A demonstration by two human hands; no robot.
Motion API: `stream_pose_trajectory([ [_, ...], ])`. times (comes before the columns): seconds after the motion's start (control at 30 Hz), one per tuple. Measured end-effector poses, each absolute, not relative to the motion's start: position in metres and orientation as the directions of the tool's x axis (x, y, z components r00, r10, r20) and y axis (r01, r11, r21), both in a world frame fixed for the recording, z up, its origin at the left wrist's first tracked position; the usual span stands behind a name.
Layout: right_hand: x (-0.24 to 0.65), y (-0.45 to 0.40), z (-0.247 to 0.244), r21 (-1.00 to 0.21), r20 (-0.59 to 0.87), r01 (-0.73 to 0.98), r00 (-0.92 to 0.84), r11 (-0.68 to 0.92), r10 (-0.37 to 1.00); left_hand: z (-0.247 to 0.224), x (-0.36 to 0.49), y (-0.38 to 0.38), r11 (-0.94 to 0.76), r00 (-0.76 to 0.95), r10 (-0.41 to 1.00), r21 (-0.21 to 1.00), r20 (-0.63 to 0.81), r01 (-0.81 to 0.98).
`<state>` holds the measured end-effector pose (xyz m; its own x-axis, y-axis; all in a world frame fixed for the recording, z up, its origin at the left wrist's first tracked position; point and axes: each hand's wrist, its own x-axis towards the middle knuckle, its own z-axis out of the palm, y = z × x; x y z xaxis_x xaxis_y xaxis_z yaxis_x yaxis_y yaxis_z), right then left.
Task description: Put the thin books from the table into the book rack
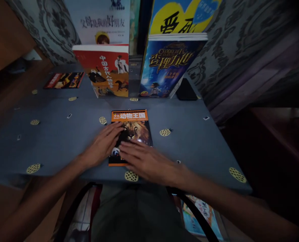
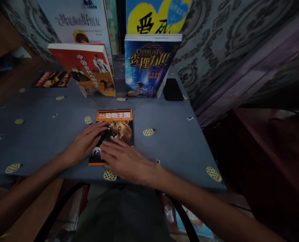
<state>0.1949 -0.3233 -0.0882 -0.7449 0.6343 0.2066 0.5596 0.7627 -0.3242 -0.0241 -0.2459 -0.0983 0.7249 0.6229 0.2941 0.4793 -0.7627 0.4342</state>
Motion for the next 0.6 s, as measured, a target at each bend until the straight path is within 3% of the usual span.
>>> stream_pose_trajectory([
  [0.1,0.175,-0.331,-0.083,-0.316,0.184,0.446,-0.837,0.837,0.516,-0.1,-0.026,-0.244,-0.763,0.727,0.622,0.433,0.292,0.479],
  [0.2,0.169,-0.335,-0.082,-0.294,0.159,0.425,-0.861,0.856,0.483,-0.102,-0.027,-0.243,-0.77,0.731,0.615,0.424,0.297,0.476],
  [0.4,0.181,-0.347,-0.093,-0.273,0.194,0.438,-0.847,0.856,0.495,-0.104,-0.027,-0.244,-0.777,0.73,0.615,0.383,0.298,0.499],
  [0.6,0.203,-0.362,-0.085,-0.354,0.145,0.503,-0.803,0.788,0.578,-0.106,-0.027,-0.244,-0.785,0.733,0.61,0.352,0.301,0.51],
])
